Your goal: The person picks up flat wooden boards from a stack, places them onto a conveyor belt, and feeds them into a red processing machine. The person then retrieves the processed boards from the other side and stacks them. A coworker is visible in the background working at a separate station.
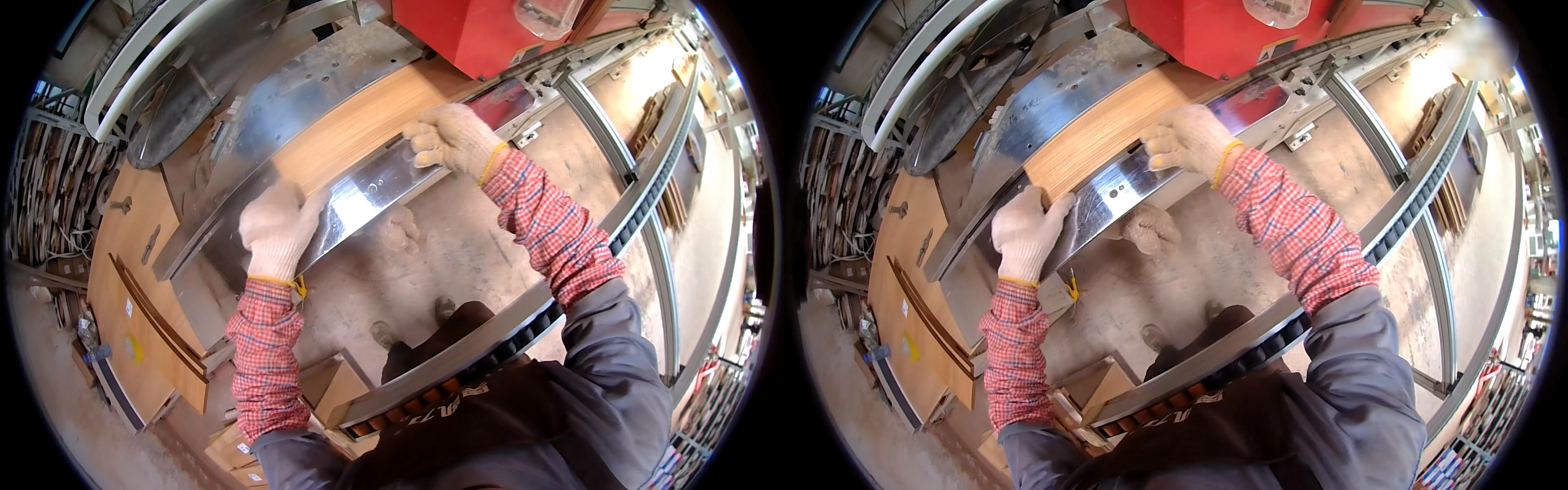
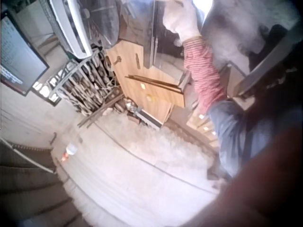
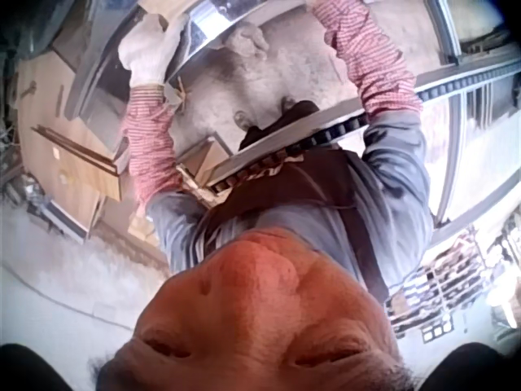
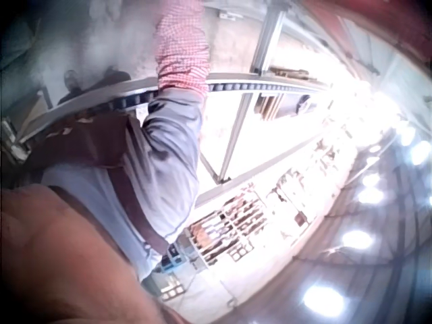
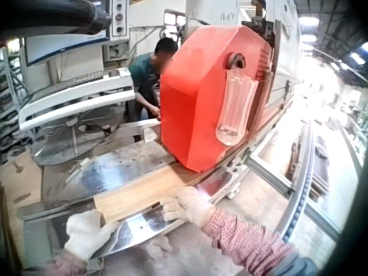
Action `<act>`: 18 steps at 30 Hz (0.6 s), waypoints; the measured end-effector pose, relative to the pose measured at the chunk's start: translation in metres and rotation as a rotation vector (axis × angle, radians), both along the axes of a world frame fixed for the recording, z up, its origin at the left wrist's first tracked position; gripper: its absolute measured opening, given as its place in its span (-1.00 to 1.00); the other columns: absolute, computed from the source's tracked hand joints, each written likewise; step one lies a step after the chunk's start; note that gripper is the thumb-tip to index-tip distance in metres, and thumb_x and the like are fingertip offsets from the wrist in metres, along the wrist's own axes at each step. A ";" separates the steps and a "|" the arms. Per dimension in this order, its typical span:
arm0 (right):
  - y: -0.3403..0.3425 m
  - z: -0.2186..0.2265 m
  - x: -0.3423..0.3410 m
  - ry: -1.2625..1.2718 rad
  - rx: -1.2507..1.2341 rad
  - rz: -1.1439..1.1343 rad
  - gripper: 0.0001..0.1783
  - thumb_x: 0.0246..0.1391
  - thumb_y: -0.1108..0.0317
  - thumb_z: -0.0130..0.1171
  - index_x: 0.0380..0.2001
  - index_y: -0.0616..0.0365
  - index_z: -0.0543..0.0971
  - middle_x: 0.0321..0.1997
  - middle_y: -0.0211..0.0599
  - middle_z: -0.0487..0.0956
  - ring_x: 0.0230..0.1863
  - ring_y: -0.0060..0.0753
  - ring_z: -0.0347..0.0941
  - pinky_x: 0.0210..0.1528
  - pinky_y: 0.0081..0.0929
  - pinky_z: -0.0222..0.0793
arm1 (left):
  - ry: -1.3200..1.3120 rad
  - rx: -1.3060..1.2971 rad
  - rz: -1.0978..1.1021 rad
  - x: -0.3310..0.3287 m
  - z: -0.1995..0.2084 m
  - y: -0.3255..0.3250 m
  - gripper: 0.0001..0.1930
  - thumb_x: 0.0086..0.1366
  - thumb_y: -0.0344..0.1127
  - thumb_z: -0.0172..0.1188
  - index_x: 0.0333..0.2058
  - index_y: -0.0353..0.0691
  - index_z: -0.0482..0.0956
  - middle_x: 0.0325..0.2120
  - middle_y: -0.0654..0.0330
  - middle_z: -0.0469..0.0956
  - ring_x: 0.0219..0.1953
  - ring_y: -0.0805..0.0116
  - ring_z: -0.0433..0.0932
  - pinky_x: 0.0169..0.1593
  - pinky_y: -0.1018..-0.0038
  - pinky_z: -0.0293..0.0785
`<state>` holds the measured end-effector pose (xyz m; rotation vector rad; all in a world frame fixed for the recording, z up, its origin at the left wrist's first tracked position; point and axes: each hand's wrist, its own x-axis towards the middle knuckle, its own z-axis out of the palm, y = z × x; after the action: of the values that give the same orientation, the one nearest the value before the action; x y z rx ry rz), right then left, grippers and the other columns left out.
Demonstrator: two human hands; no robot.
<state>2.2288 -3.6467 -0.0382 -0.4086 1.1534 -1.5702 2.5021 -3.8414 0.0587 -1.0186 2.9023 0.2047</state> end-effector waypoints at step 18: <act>0.103 0.079 0.033 0.092 0.176 -0.548 -0.76 0.36 0.30 0.06 -0.40 0.16 0.50 -0.46 -0.44 0.46 -0.54 -0.51 0.41 -0.55 -0.43 0.35 | -0.006 0.097 -0.297 -0.187 0.003 0.071 -0.27 0.26 0.42 0.08 -0.30 -0.23 0.81 -0.27 -0.08 0.75 -0.15 0.00 0.76 -0.06 0.19 0.64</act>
<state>2.2623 -3.5441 0.0410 -0.0427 1.5499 -1.9072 2.3152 -3.7706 0.0621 -0.5635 2.9558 0.3207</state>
